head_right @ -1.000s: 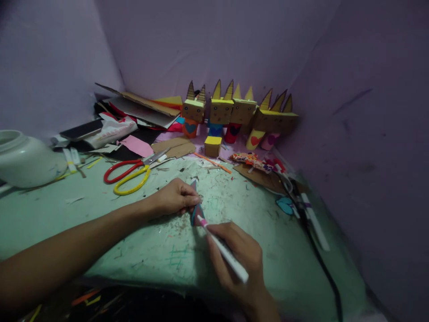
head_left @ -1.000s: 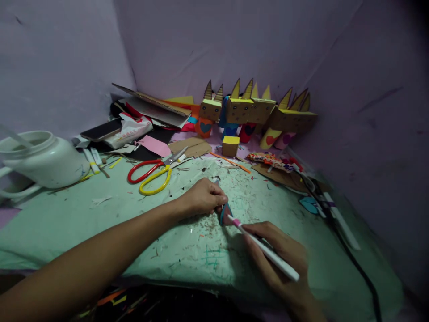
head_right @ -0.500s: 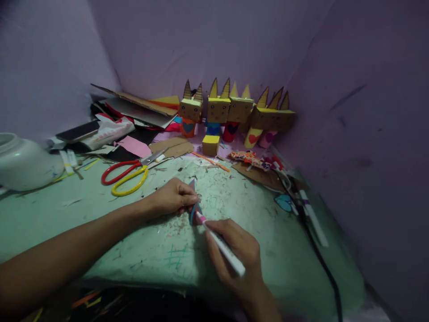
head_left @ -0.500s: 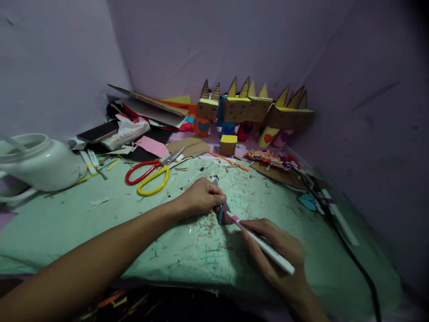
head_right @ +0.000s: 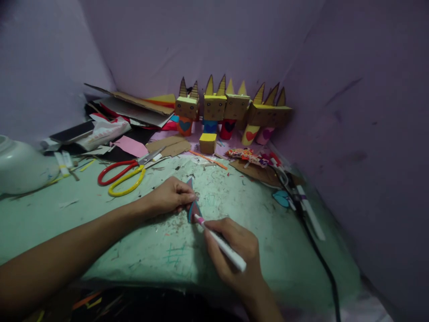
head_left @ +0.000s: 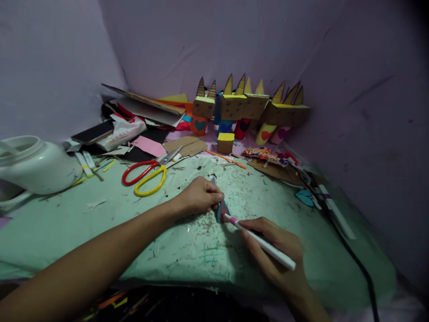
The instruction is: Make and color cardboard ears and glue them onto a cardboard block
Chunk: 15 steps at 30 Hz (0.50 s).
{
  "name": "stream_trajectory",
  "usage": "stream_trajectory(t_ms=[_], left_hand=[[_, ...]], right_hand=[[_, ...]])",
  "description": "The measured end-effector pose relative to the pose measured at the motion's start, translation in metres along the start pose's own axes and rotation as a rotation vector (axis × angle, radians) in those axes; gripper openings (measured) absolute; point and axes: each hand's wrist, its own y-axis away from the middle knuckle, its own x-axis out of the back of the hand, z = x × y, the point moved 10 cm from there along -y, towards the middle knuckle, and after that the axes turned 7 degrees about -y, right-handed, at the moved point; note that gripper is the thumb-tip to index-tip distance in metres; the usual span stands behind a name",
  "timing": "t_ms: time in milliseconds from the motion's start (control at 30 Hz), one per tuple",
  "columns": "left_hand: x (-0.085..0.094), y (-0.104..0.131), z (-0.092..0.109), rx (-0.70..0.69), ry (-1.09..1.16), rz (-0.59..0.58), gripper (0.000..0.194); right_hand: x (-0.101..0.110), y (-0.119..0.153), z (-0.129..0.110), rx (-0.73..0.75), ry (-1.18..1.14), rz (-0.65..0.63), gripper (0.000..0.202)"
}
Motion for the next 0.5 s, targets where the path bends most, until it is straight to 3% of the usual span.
stream_trajectory(t_ms=[233,500], left_hand=[[0.0007,0.0008,0.0007,0.006,-0.025,0.009,0.026],[0.0020,-0.0030,0.0026,-0.031,-0.102,0.057,0.027]], right_hand=[[-0.0118,0.0000,-0.0019,0.029,-0.061,-0.103,0.013],[-0.0091,0.0010,-0.0057,0.045,-0.049,-0.091,0.014]])
